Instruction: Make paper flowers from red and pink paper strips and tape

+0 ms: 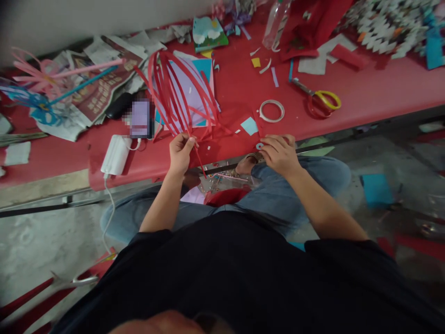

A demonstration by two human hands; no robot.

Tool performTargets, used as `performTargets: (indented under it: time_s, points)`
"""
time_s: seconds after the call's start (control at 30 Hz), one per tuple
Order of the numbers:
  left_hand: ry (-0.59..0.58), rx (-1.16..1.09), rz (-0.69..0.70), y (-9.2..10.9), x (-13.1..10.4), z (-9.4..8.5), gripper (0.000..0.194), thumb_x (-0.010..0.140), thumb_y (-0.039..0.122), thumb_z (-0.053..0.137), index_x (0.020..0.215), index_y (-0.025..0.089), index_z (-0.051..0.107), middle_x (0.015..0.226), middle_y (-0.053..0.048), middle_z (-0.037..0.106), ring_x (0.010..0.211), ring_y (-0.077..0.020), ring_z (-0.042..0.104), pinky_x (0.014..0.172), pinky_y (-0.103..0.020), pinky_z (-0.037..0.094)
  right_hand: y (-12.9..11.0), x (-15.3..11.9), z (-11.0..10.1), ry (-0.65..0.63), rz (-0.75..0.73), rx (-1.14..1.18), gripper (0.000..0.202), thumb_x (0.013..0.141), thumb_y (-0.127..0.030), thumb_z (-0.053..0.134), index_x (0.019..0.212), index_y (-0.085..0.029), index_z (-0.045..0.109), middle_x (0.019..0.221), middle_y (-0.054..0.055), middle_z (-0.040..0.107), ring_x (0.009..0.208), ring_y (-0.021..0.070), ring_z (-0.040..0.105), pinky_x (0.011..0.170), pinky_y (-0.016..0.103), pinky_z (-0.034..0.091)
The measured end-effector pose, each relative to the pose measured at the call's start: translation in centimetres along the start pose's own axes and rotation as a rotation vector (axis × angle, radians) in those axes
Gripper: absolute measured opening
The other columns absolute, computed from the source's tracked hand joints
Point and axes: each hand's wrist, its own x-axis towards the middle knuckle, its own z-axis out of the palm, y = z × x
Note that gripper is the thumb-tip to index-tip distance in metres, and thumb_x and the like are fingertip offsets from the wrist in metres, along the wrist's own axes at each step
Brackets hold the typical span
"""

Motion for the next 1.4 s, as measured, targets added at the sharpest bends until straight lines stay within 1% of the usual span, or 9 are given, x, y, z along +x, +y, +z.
performTargets:
  time_s: [0.23, 0.4, 0.5, 0.57, 0.67, 0.73, 0.83, 1.17, 1.4]
  points:
    - [0.053, -0.221, -0.079, -0.4, 1.4, 0.4, 0.040, 0.094, 0.059, 0.089, 0.093, 0.022, 0.074, 0.079, 0.002, 0.072, 0.069, -0.0085, 0.064, 0.069, -0.023, 0.051, 1.0, -1.3, 2.3, 0.028, 0.063, 0.089, 0.026, 0.114, -0.040, 0.061, 0.102, -0.025, 0.079, 0.129, 0.012, 0.086, 0.129, 0.0272, 0.077, 0.110, 0.046, 0.049]
    - [0.015, -0.380, -0.102, 1.3, 2.5, 2.0, 0.045, 0.091, 0.064, 0.091, 0.092, 0.023, 0.071, 0.085, 0.001, 0.072, 0.067, -0.0082, 0.064, 0.058, -0.021, 0.049, -0.6, -0.7, 1.3, 0.211, 0.198, 0.340, 0.024, 0.107, -0.044, 0.069, 0.092, -0.027, 0.076, 0.118, 0.012, 0.087, 0.116, 0.0316, 0.080, 0.103, 0.052, 0.055]
    - [0.030, -0.417, -0.098, 3.1, 3.0, 3.0, 0.043, 0.093, 0.061, 0.091, 0.094, 0.023, 0.073, 0.090, 0.000, 0.073, 0.070, -0.0083, 0.067, 0.059, -0.020, 0.051, -4.6, -0.1, -0.6, 0.336, 0.329, 0.528, 0.023, 0.104, -0.049, 0.077, 0.092, -0.029, 0.075, 0.107, 0.011, 0.083, 0.106, 0.0301, 0.078, 0.101, 0.051, 0.059]
    - [0.061, -0.428, -0.087, 4.2, 3.4, 3.5, 0.038, 0.097, 0.057, 0.088, 0.094, 0.022, 0.073, 0.092, 0.000, 0.074, 0.071, -0.0076, 0.067, 0.061, -0.020, 0.052, -8.8, 0.2, -2.0, 0.393, 0.405, 0.665, 0.022, 0.106, -0.050, 0.077, 0.098, -0.029, 0.074, 0.098, 0.008, 0.079, 0.094, 0.0252, 0.075, 0.089, 0.045, 0.062]
    - [0.111, -0.435, -0.086, 5.3, 3.6, 4.1, 0.031, 0.103, 0.052, 0.083, 0.095, 0.022, 0.075, 0.087, 0.001, 0.072, 0.066, -0.0069, 0.064, 0.059, -0.020, 0.051, -15.3, 1.0, -3.7, 0.272, 0.452, 0.916, 0.030, 0.109, -0.055, 0.075, 0.099, -0.027, 0.072, 0.084, 0.001, 0.075, 0.063, 0.0142, 0.064, 0.059, 0.031, 0.054]
    - [0.138, -0.420, -0.106, 5.8, 3.5, 4.4, 0.031, 0.105, 0.051, 0.082, 0.096, 0.022, 0.076, 0.086, 0.001, 0.071, 0.066, -0.0072, 0.063, 0.059, -0.021, 0.050, -18.7, 1.8, -4.6, 0.197, 0.598, 1.412, 0.029, 0.102, -0.051, 0.086, 0.097, -0.025, 0.073, 0.082, -0.001, 0.073, 0.057, 0.0106, 0.058, 0.053, 0.026, 0.048]
    - [0.162, -0.401, -0.125, 6.4, 3.1, 4.6, 0.034, 0.104, 0.055, 0.082, 0.097, 0.022, 0.076, 0.089, -0.001, 0.074, 0.068, -0.0076, 0.064, 0.062, -0.021, 0.052, -21.5, 3.1, -5.2, 0.187, 0.650, 1.765, 0.026, 0.097, -0.046, 0.093, 0.097, -0.026, 0.076, 0.082, -0.001, 0.074, 0.062, 0.0114, 0.063, 0.056, 0.025, 0.051]
    - [0.235, -0.415, -0.193, 7.7, 2.4, 4.6, 0.030, 0.109, 0.048, 0.076, 0.097, 0.021, 0.074, 0.088, 0.000, 0.072, 0.067, -0.0057, 0.063, 0.061, -0.017, 0.051, -23.2, 5.2, -5.9, 0.214, 0.644, 1.697, 0.022, 0.096, -0.039, 0.095, 0.092, -0.026, 0.077, 0.080, -0.003, 0.075, 0.062, 0.0099, 0.068, 0.061, 0.025, 0.056]
    - [0.182, -0.486, -0.120, 7.5, 2.0, 4.6, 0.026, 0.108, 0.042, 0.078, 0.097, 0.019, 0.073, 0.095, 0.000, 0.070, 0.070, -0.0059, 0.064, 0.062, -0.019, 0.050, -23.2, 5.3, -5.9, 0.272, 0.684, 1.586, 0.028, 0.090, -0.044, 0.098, 0.091, -0.025, 0.078, 0.083, -0.001, 0.078, 0.063, 0.0119, 0.072, 0.059, 0.026, 0.060]
